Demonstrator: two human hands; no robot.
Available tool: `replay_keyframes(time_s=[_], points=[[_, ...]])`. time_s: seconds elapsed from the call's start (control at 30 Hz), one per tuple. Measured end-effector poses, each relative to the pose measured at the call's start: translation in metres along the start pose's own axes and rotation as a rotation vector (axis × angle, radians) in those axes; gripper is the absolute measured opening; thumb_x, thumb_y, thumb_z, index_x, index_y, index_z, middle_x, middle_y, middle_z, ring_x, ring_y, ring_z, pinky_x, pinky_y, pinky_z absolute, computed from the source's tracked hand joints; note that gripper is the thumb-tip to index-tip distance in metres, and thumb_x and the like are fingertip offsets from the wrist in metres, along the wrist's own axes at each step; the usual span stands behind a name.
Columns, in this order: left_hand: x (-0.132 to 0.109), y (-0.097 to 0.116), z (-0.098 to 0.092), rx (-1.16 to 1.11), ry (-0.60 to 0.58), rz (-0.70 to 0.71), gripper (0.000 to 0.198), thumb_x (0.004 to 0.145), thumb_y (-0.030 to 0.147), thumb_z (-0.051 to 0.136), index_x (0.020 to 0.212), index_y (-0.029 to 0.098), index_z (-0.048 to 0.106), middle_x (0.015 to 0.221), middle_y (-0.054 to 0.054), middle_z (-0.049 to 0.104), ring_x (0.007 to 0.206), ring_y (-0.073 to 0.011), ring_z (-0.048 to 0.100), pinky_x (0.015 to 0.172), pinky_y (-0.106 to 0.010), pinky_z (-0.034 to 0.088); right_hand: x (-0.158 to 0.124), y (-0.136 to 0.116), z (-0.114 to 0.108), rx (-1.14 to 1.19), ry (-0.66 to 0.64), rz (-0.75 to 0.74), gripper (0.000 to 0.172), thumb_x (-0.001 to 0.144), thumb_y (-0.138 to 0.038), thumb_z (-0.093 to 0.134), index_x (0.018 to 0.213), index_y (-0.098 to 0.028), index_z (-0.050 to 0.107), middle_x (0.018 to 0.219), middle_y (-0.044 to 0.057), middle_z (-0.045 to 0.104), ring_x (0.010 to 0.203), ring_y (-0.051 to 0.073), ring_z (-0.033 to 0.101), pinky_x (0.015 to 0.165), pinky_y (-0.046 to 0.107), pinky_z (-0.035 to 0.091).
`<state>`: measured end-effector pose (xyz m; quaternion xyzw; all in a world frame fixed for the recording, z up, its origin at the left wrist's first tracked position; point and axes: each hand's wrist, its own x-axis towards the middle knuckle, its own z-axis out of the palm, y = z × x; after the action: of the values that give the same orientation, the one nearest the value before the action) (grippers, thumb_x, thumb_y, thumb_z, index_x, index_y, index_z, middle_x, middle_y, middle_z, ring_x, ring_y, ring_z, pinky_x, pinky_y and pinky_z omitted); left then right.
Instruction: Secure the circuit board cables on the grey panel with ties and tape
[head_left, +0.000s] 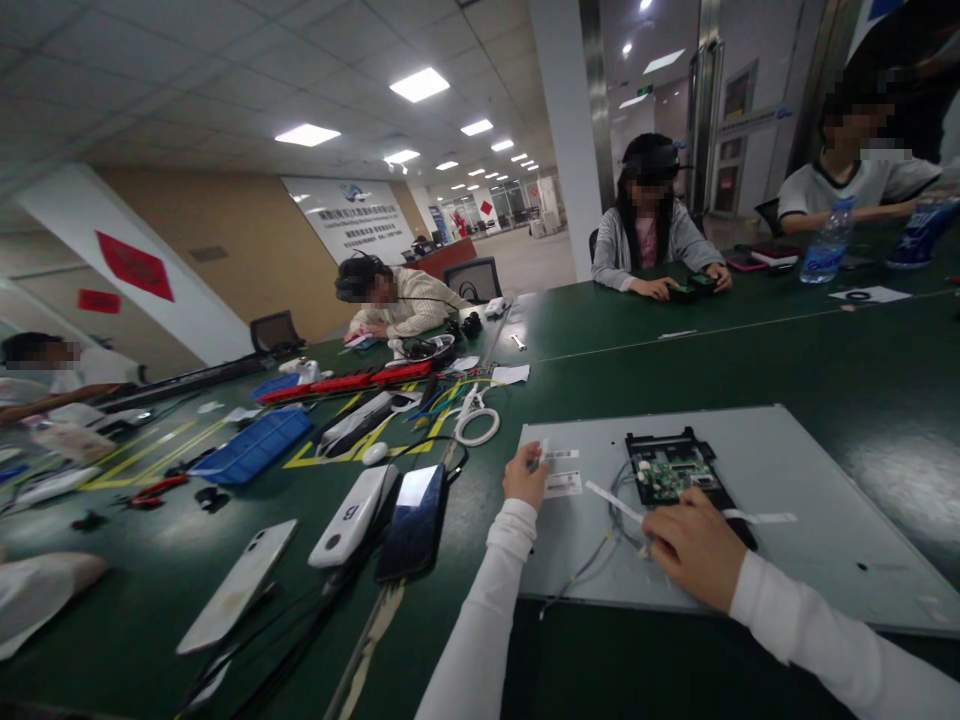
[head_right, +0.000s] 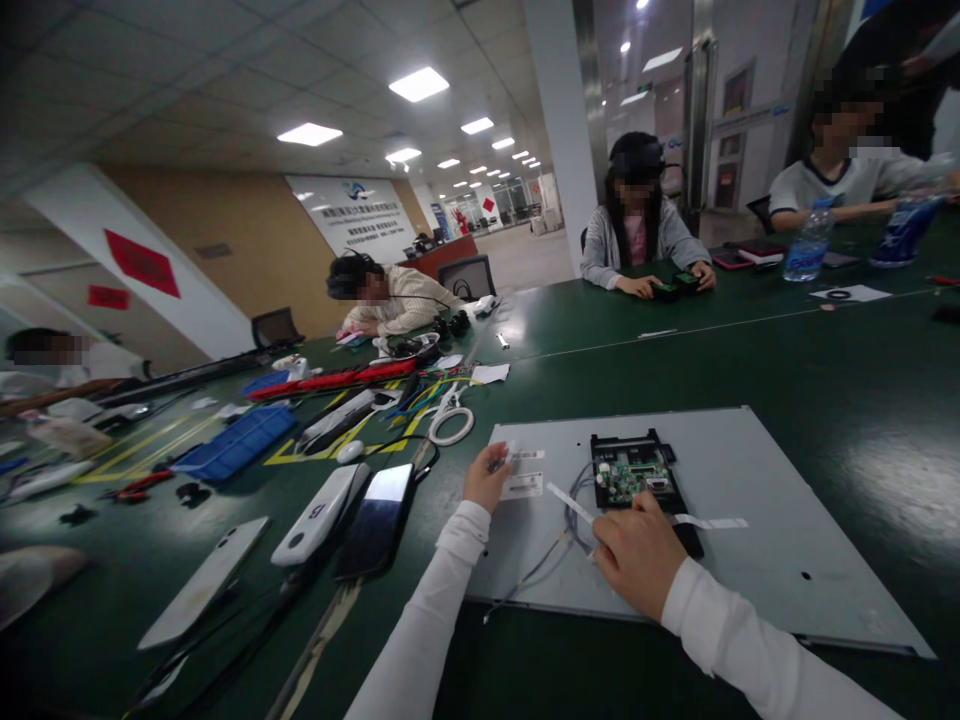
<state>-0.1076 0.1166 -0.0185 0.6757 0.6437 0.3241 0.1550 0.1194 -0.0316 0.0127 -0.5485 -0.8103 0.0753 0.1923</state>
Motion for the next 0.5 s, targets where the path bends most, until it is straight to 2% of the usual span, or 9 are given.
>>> replay_keyframes(time_s=[0.27,0.4,0.5], points=[[0.001,0.001,-0.001,-0.105,0.026,0.026,0.031,0.065,0.008,0.056,0.095,0.017,0.058,0.083,-0.002,0.063,0.077,-0.0124,0.059,0.074,-0.026,0.045,0.0,0.001,0.0,-0.01,0.0,-0.016,0.017,0.074,-0.013,0.041,0.071,-0.018,0.056,0.068,0.0,0.058,0.068,0.013,0.05,0.074,0.03,0.02],[0.0,0.006,-0.006,-0.126,0.06,0.055,0.019,0.07,0.014,0.051,0.087,0.017,0.061,0.081,-0.001,0.063,0.074,-0.0123,0.059,0.071,-0.025,0.045,0.0,0.001,0.001,-0.023,0.004,-0.025,0.017,0.074,-0.013,0.041,0.07,-0.018,0.056,0.067,0.001,0.058,0.068,0.013,0.05,0.074,0.03,0.02],[-0.001,0.01,-0.01,-0.137,0.089,0.082,0.019,0.072,0.016,0.048,0.087,0.017,0.06,0.084,-0.002,0.062,0.075,-0.0124,0.059,0.071,-0.025,0.045,0.0,0.001,0.002,-0.017,0.01,-0.023,0.017,0.074,-0.013,0.041,0.07,-0.018,0.056,0.067,0.0,0.058,0.067,0.013,0.049,0.074,0.03,0.02]])
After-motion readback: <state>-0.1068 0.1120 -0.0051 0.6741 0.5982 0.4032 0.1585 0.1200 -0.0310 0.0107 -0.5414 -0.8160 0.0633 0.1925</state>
